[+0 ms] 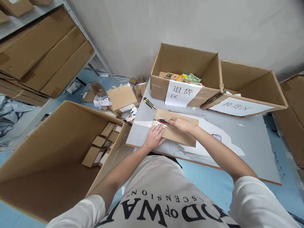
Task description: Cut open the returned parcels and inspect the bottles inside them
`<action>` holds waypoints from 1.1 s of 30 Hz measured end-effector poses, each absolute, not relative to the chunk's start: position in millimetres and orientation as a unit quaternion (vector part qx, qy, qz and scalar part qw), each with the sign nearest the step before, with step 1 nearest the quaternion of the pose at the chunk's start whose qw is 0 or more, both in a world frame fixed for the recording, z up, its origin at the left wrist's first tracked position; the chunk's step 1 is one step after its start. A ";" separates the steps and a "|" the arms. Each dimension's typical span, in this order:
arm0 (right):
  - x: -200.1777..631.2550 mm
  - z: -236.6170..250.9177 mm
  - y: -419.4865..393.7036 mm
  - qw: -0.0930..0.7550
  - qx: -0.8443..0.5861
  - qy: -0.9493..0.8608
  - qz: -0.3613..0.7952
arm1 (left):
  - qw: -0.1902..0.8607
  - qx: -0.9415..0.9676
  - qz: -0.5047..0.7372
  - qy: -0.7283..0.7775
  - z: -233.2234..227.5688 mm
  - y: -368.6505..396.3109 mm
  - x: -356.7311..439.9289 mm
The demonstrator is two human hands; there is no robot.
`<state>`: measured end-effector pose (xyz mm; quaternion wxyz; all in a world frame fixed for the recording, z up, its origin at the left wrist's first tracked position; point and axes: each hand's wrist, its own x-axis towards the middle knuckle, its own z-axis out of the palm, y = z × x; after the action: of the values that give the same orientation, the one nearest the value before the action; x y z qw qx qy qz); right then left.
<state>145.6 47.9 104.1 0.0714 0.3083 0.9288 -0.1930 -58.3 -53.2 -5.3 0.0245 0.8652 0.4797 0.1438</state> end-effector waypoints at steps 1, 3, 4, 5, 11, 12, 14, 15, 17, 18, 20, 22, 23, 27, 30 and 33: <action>143.5 108.0 47.3 0.083 0.310 0.928 -0.189 | 0.024 0.866 0.144 0.479 -5.7 -53.2 -58.4; 139.5 115.9 46.9 0.110 0.311 0.927 -0.177 | 0.023 0.865 0.145 0.479 -6.3 -53.1 -58.6; 137.6 119.7 47.0 0.125 0.309 0.928 -0.169 | 0.022 0.865 0.146 0.479 -6.6 -53.0 -58.7; 136.0 123.1 47.5 0.140 0.305 0.928 -0.159 | 0.022 0.866 0.146 0.478 -6.8 -52.8 -58.9; 130.2 133.8 53.0 0.186 0.271 0.939 -0.104 | 0.018 0.869 0.143 0.473 -7.4 -51.8 -59.4; 129.9 134.4 53.7 0.191 0.267 0.940 -0.096 | 0.017 0.869 0.143 0.474 -7.4 -51.8 -59.3; 129.8 134.9 54.3 0.201 0.262 0.940 -0.083 | 0.013 0.869 0.142 0.474 -7.4 -51.7 -59.0; 130.1 134.8 54.3 0.204 0.260 0.940 -0.080 | 0.011 0.869 0.142 0.475 -7.3 -51.7 -58.8; 131.7 134.4 53.7 0.205 0.260 0.940 -0.078 | 0.008 0.869 0.140 0.475 -7.2 -51.7 -58.6; 132.8 134.1 53.1 0.205 0.261 0.940 -0.078 | 0.006 0.869 0.139 0.475 -7.1 -51.6 -58.6; 135.6 134.2 51.6 0.204 0.265 0.939 -0.080 | 0.005 0.868 0.137 0.477 -6.9 -51.3 -58.7; 139.0 135.6 49.6 0.206 0.274 0.936 -0.083 | 0.008 0.869 0.134 0.477 -6.7 -50.9 -59.0; 140.8 136.8 48.4 0.208 0.278 0.934 -0.086 | 0.010 0.869 0.132 0.477 -6.6 -50.7 -59.0; 148.8 142.7 43.7 0.215 0.294 0.927 -0.091 | 0.021 0.867 0.129 0.482 -5.9 -50.6 -58.8; 155.6 145.0 42.5 0.217 0.299 0.924 -0.101 | 0.028 0.866 0.127 0.482 -4.7 -50.8 -58.3; 164.7 144.7 43.8 0.221 0.302 0.921 -0.110 | 0.032 0.867 0.123 0.482 -3.2 -50.8 -58.0</action>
<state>164.7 43.8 144.7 0.2206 0.3020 0.9209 -0.1101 -58.0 -50.8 -3.2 0.0316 0.8667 0.4824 0.1227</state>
